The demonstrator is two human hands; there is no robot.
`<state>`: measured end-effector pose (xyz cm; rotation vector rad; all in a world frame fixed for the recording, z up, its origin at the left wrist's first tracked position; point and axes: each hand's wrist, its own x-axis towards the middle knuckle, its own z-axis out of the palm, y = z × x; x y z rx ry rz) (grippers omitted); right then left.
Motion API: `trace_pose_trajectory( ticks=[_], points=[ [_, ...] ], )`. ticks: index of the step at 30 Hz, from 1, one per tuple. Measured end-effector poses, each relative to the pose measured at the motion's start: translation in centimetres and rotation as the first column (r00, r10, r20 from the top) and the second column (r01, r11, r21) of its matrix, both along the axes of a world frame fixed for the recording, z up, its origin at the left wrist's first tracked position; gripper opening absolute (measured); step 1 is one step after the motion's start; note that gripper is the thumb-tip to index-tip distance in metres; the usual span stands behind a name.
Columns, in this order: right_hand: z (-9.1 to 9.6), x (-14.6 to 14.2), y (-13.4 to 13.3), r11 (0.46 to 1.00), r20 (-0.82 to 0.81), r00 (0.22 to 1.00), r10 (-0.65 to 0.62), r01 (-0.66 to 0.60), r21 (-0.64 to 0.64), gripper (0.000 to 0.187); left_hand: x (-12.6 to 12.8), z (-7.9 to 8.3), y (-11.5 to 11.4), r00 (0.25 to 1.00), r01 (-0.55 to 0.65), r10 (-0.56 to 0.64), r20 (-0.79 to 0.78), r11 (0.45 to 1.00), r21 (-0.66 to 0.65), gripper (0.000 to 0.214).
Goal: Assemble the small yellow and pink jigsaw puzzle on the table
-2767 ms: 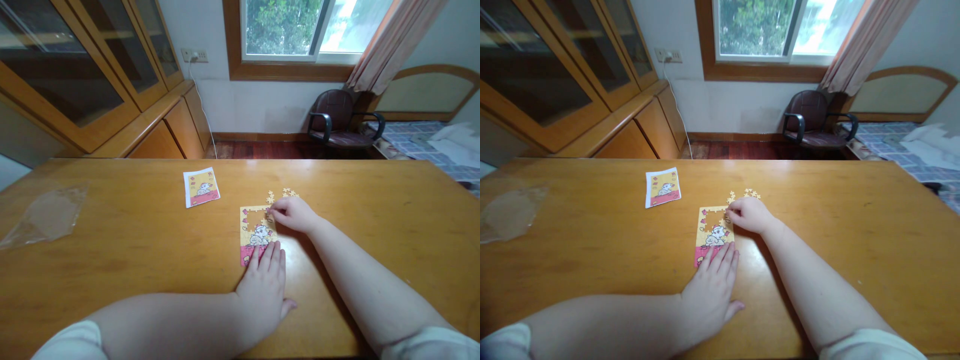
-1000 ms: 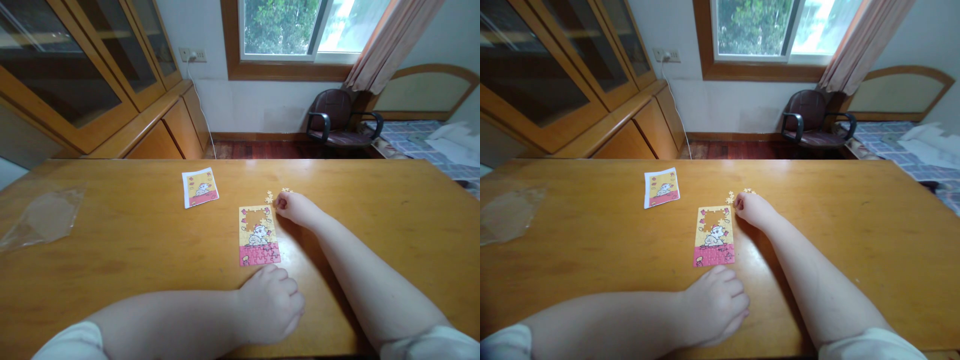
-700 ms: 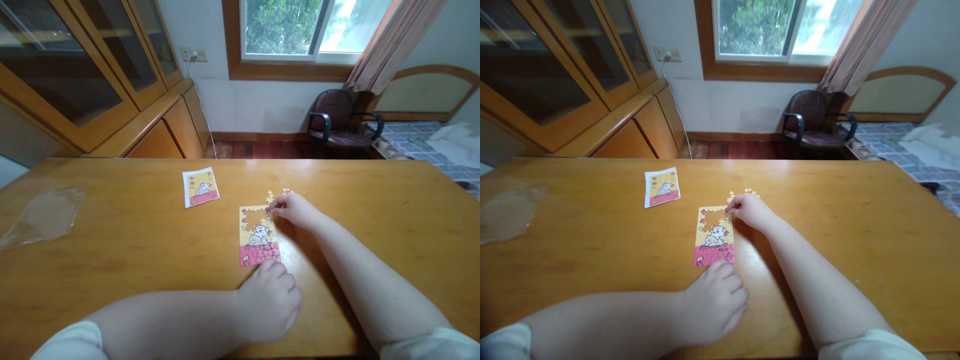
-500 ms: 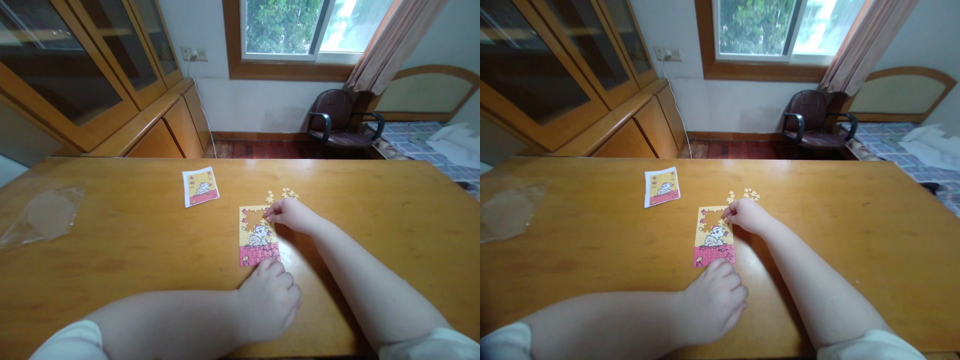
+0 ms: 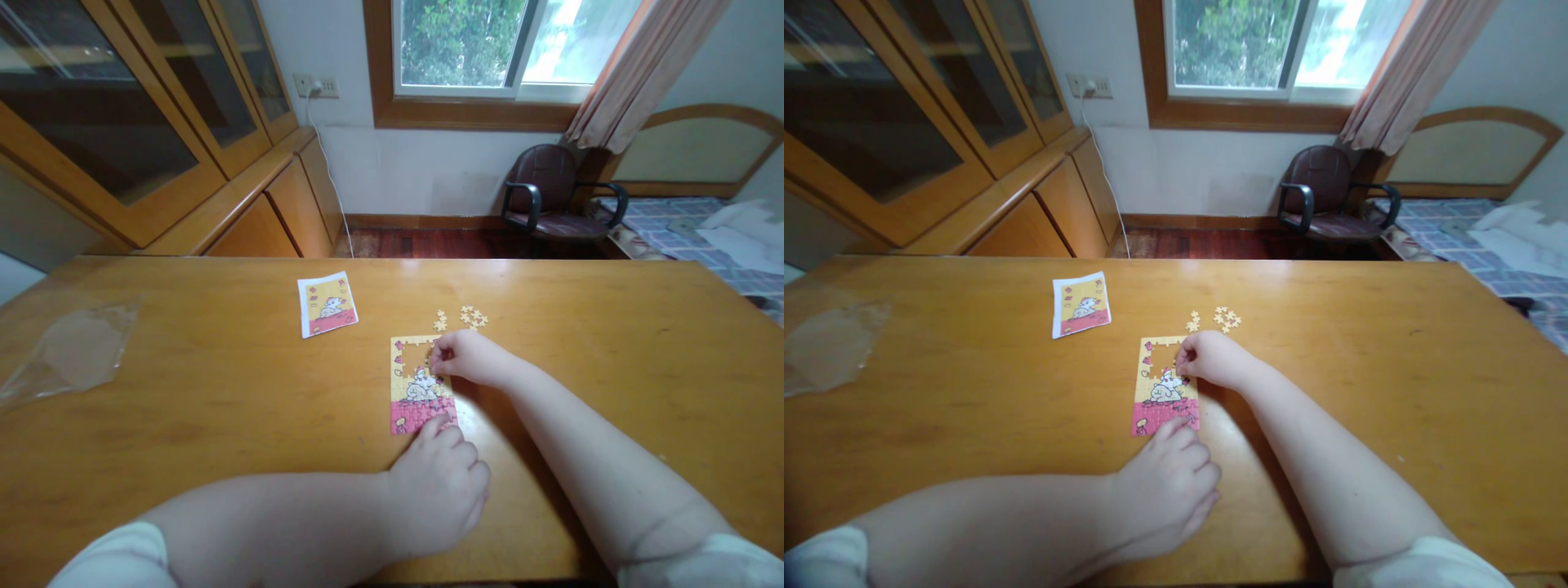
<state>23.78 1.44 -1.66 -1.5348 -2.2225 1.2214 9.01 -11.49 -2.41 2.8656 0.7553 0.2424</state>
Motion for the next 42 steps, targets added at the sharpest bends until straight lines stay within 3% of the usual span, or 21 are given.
trace_pose_trajectory(
  ticks=[5,13,27,42],
  points=[
    [0.5,0.0,-0.2,0.993,0.005,0.995,0.102,-0.102,0.057,0.004,0.1,0.2,0.0,0.999,-0.04,0.04,-0.013,0.999,-0.012,0.023],
    [0.5,0.2,-0.3,0.96,0.193,0.966,0.171,-0.208,0.189,0.01,0.1,0.3,-0.1,0.994,-0.084,0.079,-0.069,0.994,-0.074,0.025],
    [-0.4,-0.7,-0.6,0.961,0.162,0.975,0.15,-0.183,0.206,0.011,0.3,-0.1,-0.1,0.992,-0.078,0.067,-0.106,0.992,-0.102,0.026],
    [-1.1,-2.0,-1.5,0.914,0.096,0.973,0.21,-0.231,0.334,0.013,0.6,0.3,-0.2,0.988,-0.085,0.068,-0.14,0.989,-0.118,0.028]
  ],
)
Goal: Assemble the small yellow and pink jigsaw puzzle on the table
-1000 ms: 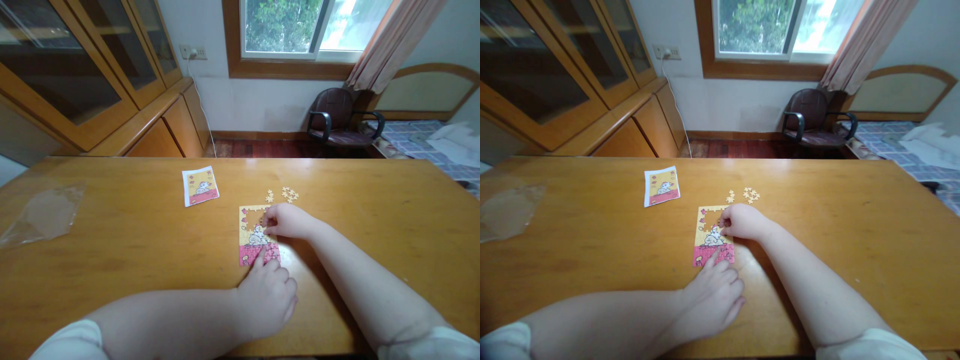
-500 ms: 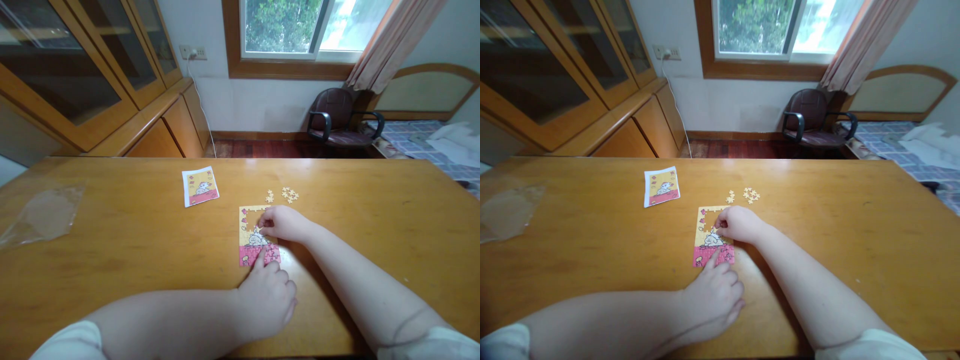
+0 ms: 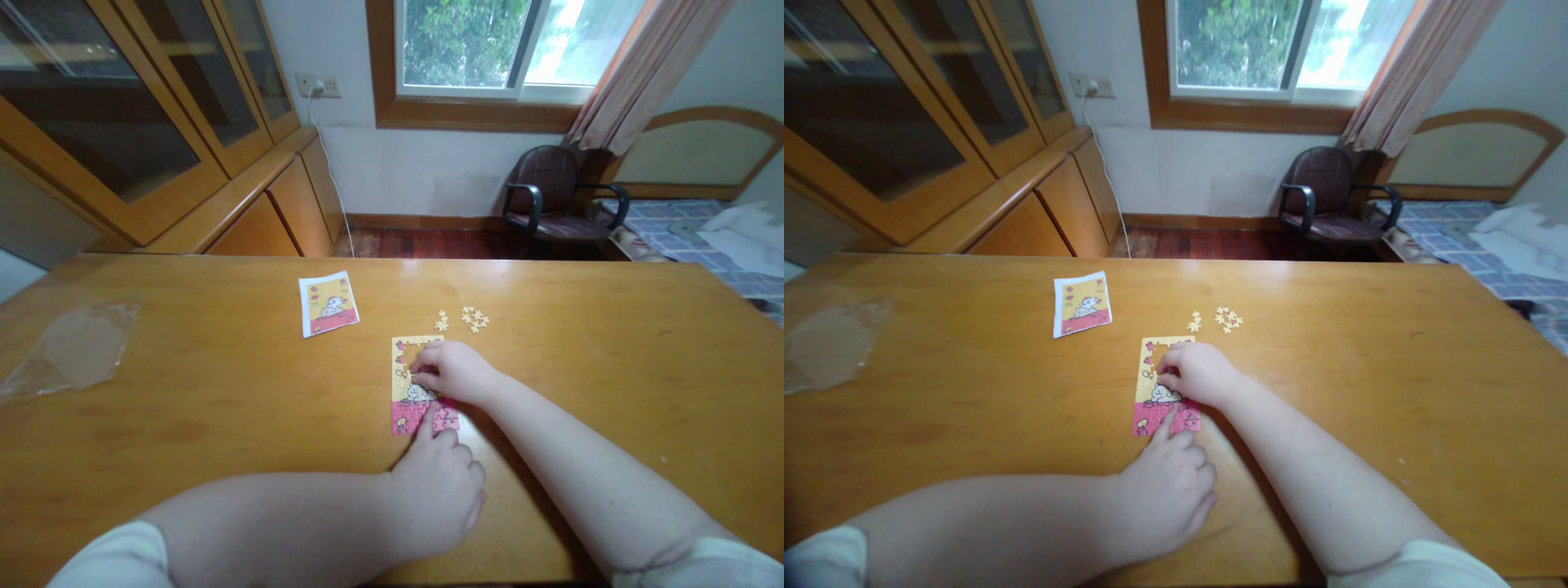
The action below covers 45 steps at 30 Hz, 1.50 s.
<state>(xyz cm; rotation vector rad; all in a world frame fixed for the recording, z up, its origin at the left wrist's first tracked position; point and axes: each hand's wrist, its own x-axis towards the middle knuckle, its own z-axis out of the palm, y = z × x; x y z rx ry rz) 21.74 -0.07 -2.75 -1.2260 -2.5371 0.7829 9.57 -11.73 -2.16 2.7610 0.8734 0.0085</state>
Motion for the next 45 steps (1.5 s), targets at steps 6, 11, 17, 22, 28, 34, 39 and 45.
trace_pose_trajectory(
  ticks=[6,11,17,22,28,34,39,45],
  points=[
    [-0.2,-0.1,-0.1,0.999,0.013,1.0,0.013,-0.014,0.053,0.014,0.0,-0.2,0.0,1.0,0.002,-0.002,0.023,1.0,0.012,0.027],
    [-0.3,-0.2,-0.2,0.997,0.02,1.0,0.017,-0.019,0.073,0.017,0.0,-0.6,0.0,1.0,0.006,-0.006,0.031,1.0,0.018,0.027],
    [0.1,-0.2,-0.4,0.995,0.026,0.999,0.022,-0.025,0.098,0.022,0.0,-0.4,0.0,1.0,0.008,-0.008,0.024,1.0,0.017,0.028],
    [0.2,0.0,-0.5,0.989,0.015,0.997,0.076,-0.078,0.127,0.023,0.0,-0.5,-0.1,1.0,0.001,-0.001,0.017,1.0,0.015,0.027],
    [0.1,0.1,-0.4,0.985,0.025,0.994,0.108,-0.111,0.132,0.023,0.0,-0.8,-0.1,1.0,0.0,-0.001,0.027,1.0,0.031,0.029],
    [0.3,0.3,-0.4,0.978,0.021,0.99,0.141,-0.143,0.149,0.024,-0.1,-0.6,0.0,1.0,0.006,-0.007,0.024,0.999,0.033,0.029],
    [0.2,0.3,-0.5,0.974,0.043,0.987,0.153,-0.158,0.16,0.024,-0.1,-0.5,0.0,1.0,0.006,-0.006,0.02,0.999,0.041,0.028],
    [0.1,0.8,0.4,0.956,0.102,0.983,-0.154,0.122,0.265,0.024,-0.2,-0.6,-0.1,0.999,0.017,-0.019,0.028,0.998,0.067,0.029]
  ],
)
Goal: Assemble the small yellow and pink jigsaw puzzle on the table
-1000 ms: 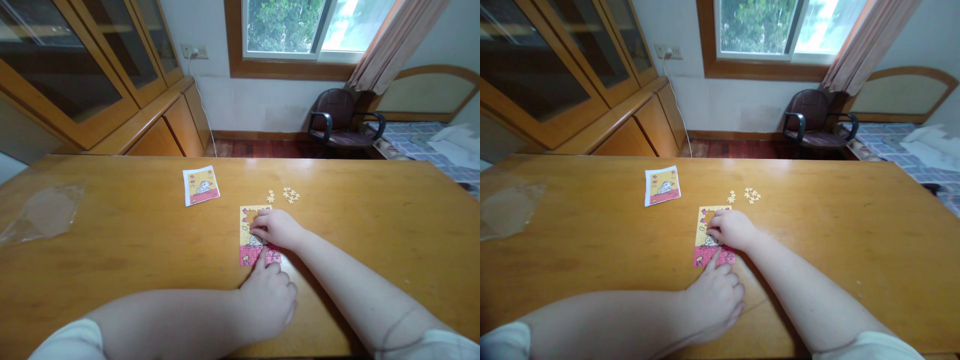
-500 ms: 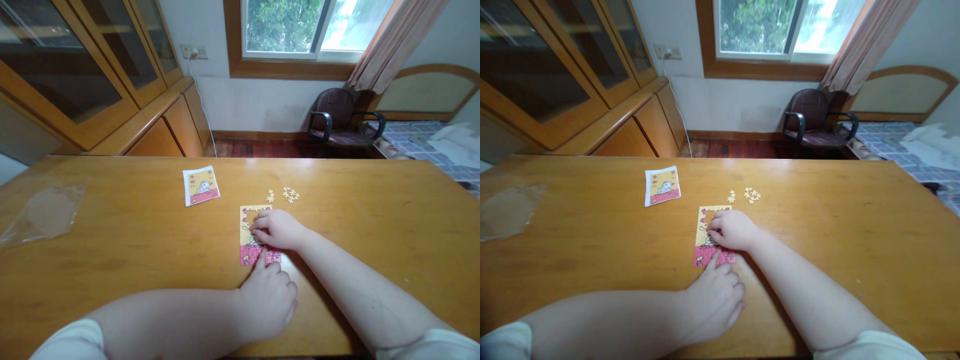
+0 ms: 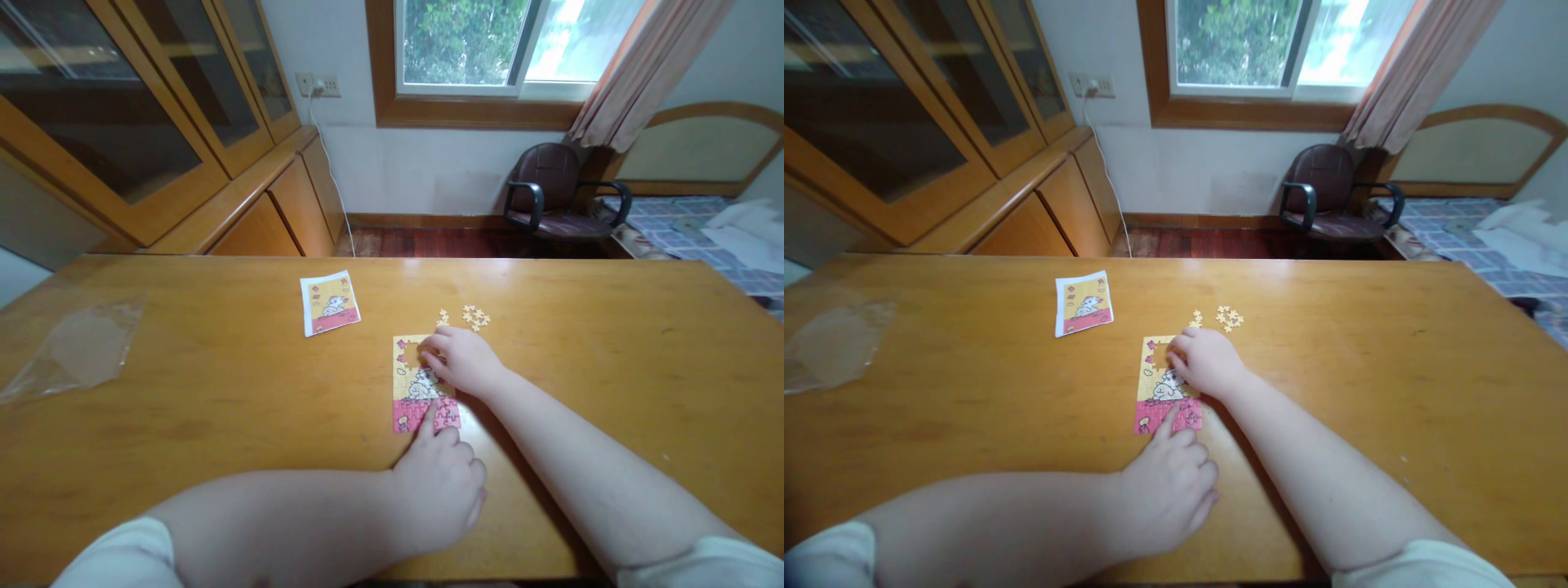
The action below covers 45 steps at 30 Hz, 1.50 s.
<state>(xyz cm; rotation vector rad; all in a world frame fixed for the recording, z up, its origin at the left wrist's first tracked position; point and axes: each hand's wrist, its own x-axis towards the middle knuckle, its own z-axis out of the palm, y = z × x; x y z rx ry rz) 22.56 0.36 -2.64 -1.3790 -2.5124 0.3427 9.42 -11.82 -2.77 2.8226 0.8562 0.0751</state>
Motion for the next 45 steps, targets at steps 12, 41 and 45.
trace_pose_trajectory(
  ticks=[12,41,45],
  points=[
    [-1.7,2.3,2.8,0.981,-0.004,0.983,-0.183,0.183,0.066,0.024,0.0,0.1,0.1,1.0,0.013,-0.013,0.003,1.0,0.005,0.027],
    [-1.9,3.2,3.4,0.873,-0.162,0.86,-0.484,0.488,-0.012,0.03,-0.1,0.2,0.2,1.0,0.022,-0.022,-0.015,0.999,-0.023,0.029],
    [-1.8,3.7,3.7,0.841,-0.123,0.838,-0.531,0.539,0.041,0.028,-0.2,0.5,0.2,1.0,0.022,-0.022,-0.01,1.0,-0.021,0.027]
  ],
)
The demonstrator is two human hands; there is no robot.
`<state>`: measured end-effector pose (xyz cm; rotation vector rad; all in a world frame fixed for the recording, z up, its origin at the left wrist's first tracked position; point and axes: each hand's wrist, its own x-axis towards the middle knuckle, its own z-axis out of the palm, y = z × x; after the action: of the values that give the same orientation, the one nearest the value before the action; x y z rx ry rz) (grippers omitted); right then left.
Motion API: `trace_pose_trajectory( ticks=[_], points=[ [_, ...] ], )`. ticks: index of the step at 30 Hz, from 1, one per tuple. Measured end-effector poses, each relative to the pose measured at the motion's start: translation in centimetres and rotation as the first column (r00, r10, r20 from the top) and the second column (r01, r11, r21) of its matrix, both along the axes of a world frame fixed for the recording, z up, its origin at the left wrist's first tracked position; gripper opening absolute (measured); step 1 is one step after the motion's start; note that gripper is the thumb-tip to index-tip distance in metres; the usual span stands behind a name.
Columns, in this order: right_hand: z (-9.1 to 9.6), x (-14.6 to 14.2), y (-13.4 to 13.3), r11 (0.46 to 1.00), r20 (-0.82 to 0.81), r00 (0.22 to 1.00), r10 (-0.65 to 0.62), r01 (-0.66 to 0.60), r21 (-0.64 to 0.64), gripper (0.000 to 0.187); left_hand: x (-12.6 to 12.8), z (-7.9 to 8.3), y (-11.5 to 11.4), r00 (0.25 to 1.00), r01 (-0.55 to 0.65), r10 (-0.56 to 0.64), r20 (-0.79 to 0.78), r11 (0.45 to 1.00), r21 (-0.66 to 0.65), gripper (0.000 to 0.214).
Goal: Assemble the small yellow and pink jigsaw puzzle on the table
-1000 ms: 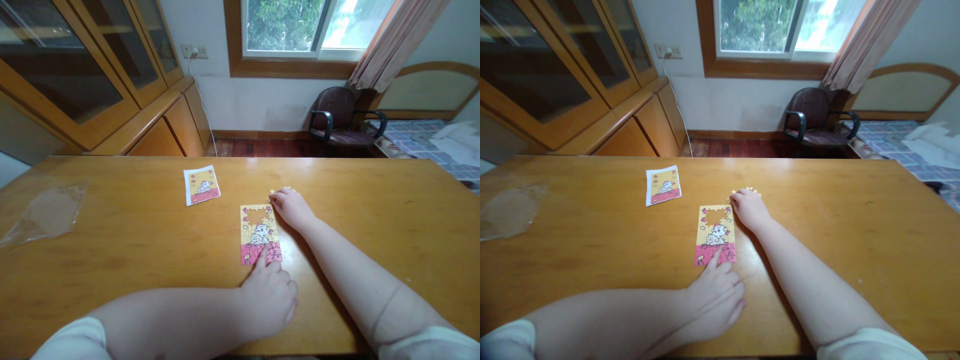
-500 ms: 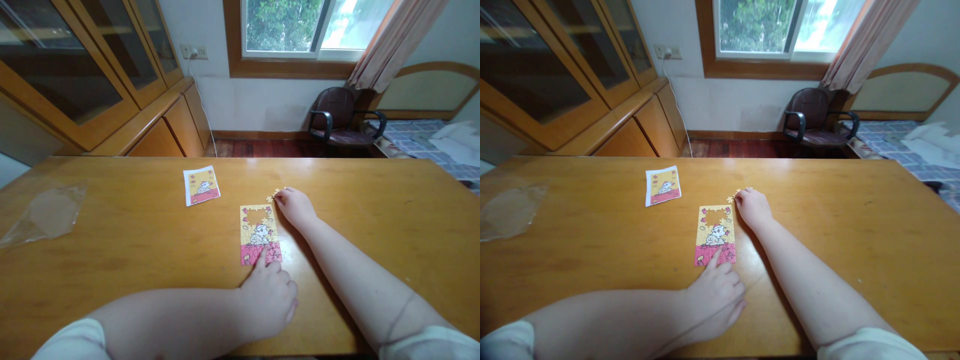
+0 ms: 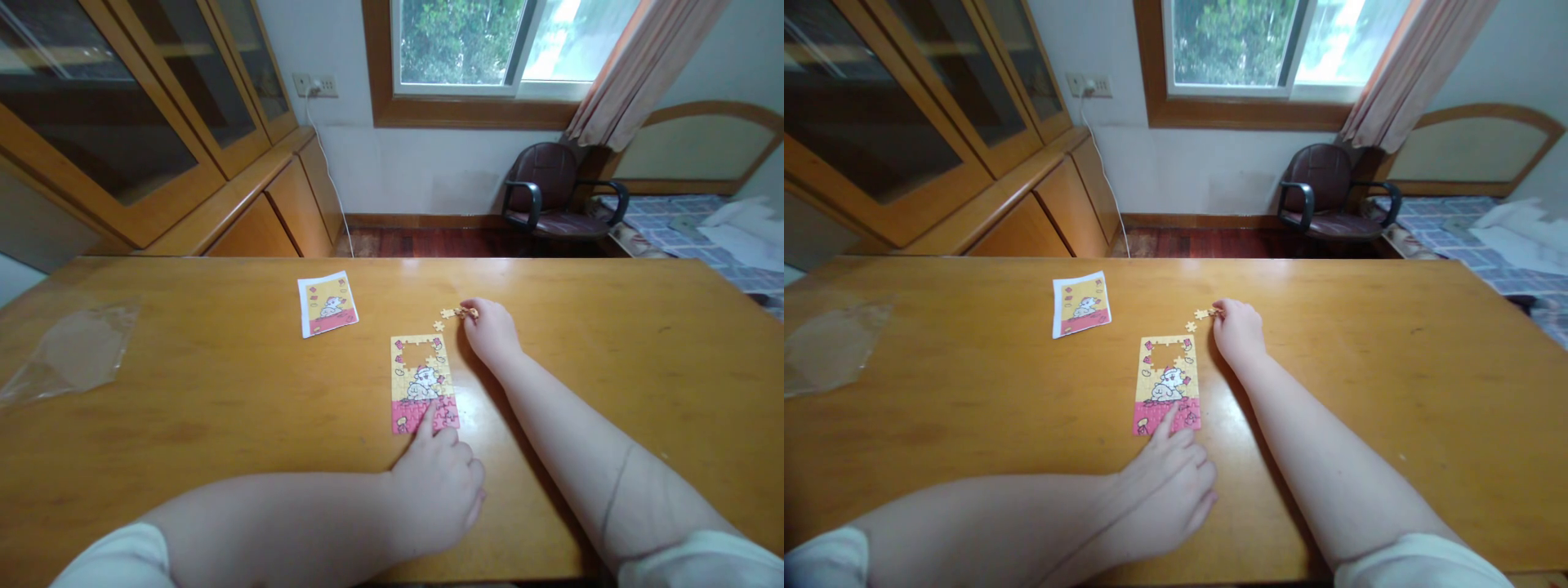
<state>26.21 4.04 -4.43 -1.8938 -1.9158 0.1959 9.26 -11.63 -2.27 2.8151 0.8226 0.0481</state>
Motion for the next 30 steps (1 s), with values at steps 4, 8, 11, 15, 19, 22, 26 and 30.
trace_pose_trajectory(
  ticks=[4,8,11,15,19,22,26,30],
  points=[
    [-0.1,-0.3,0.0,0.998,0.053,0.996,0.067,-0.067,0.0,0.025,0.0,0.3,-0.1,1.0,-0.013,0.014,-0.011,1.0,0.008,0.027],
    [-0.4,-0.6,-0.1,0.989,0.059,0.987,0.148,-0.148,-0.011,0.027,0.1,0.3,-0.1,1.0,-0.016,0.017,-0.011,1.0,0.01,0.027],
    [-0.6,-0.6,0.0,0.987,0.065,0.985,0.162,-0.161,-0.022,0.026,0.1,0.3,-0.1,1.0,-0.013,0.013,-0.008,1.0,0.015,0.026],
    [-0.8,-0.5,0.1,0.987,0.064,0.985,0.162,-0.162,-0.005,0.023,0.1,0.2,0.0,1.0,-0.011,0.011,-0.008,1.0,0.009,0.026],
    [-0.9,-0.7,0.3,0.988,0.098,0.983,0.155,-0.152,-0.039,0.024,0.1,-0.1,0.0,1.0,-0.001,0.001,0.001,1.0,0.006,0.028],
    [-0.9,-0.9,0.2,0.986,0.134,0.978,0.159,-0.15,-0.071,0.025,0.1,-0.3,0.0,1.0,-0.003,0.003,-0.006,1.0,0.003,0.029],
    [-1.0,-1.1,0.2,0.984,0.142,0.976,0.165,-0.155,-0.083,0.023,0.1,-0.2,0.0,1.0,-0.014,0.014,-0.014,1.0,-0.004,0.028],
    [-1.0,-1.2,0.2,0.986,0.109,0.983,0.151,-0.141,-0.093,0.019,0.1,-0.1,0.0,1.0,-0.007,0.006,-0.026,1.0,-0.014,0.028]
  ],
)
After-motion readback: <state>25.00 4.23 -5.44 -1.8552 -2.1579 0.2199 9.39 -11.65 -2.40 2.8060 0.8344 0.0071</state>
